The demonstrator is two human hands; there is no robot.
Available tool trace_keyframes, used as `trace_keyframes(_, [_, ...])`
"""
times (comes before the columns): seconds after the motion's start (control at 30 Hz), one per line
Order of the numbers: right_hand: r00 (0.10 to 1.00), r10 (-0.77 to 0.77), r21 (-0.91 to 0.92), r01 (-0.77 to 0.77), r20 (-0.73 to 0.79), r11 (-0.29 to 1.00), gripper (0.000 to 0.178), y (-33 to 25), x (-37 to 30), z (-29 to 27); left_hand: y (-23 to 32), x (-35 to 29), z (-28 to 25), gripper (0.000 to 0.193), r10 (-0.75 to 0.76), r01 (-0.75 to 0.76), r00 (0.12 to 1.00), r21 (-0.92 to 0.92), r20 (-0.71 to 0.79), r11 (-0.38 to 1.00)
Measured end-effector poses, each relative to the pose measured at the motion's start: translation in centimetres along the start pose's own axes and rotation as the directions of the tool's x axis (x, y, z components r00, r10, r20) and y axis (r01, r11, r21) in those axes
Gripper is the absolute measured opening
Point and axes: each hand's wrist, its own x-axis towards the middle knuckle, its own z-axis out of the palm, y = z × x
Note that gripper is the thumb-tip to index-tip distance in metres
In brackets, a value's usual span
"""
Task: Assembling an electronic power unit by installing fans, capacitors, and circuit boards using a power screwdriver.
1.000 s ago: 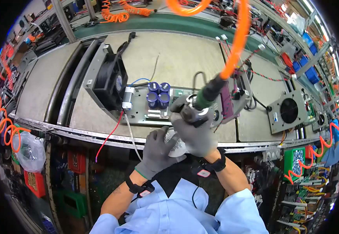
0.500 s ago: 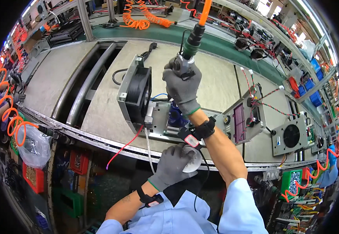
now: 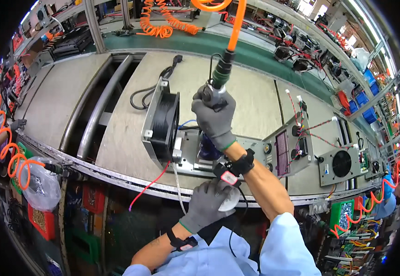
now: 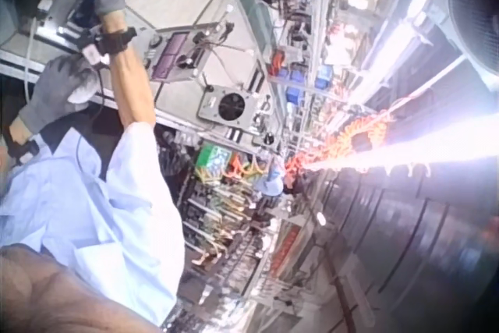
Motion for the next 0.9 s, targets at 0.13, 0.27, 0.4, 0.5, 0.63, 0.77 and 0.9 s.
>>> trace_keyframes(0.13, [0.991, -0.132, 0.222, 0.135, -0.028, 0.966, 0.013, -1.1, 3.9, 1.4, 0.1, 0.2, -0.3, 0.079, 0.006, -0.006, 1.000, 0.007, -0.026, 1.000])
trace_keyframes(0.27, [0.917, -0.373, 0.093, 0.387, -0.139, 0.917, 0.009, 0.8, 14.7, 3.6, 0.5, 0.7, -0.7, 0.081, -0.036, 0.035, 0.999, 0.022, 0.014, 0.999])
trace_keyframes(0.4, [0.936, -0.140, -0.154, 0.094, -0.323, 0.984, 0.012, 4.1, 24.0, 2.2, 0.5, 1.4, -1.2, 0.085, -0.026, 0.026, 0.999, 0.009, 0.022, 1.000])
trace_keyframes(0.5, [0.896, -0.038, -0.296, -0.106, -0.443, 0.949, 0.013, 5.9, 30.0, -1.4, 0.3, 1.6, -1.6, 0.086, -0.021, 0.019, 0.996, 0.027, 0.087, 0.999])
trace_keyframes(0.63, [0.902, 0.001, -0.331, -0.159, -0.432, 0.930, 0.018, 5.8, 36.8, -7.5, 0.0, 1.3, -1.4, 0.080, -0.030, 0.026, 0.992, 0.032, 0.120, 0.999])
trace_keyframes(0.77, [0.925, 0.028, -0.490, -0.225, -0.378, 0.842, 0.020, 4.8, 42.2, -11.4, -0.7, 1.0, -0.3, 0.093, -0.033, 0.035, 0.986, -0.010, 0.161, 0.999])
trace_keyframes(0.9, [0.937, 0.106, -0.425, -0.249, -0.333, 0.870, 0.024, 7.2, 44.0, -12.4, -1.0, 0.9, 0.2, 0.091, 0.006, 0.004, 0.993, -0.080, 0.119, 0.997])
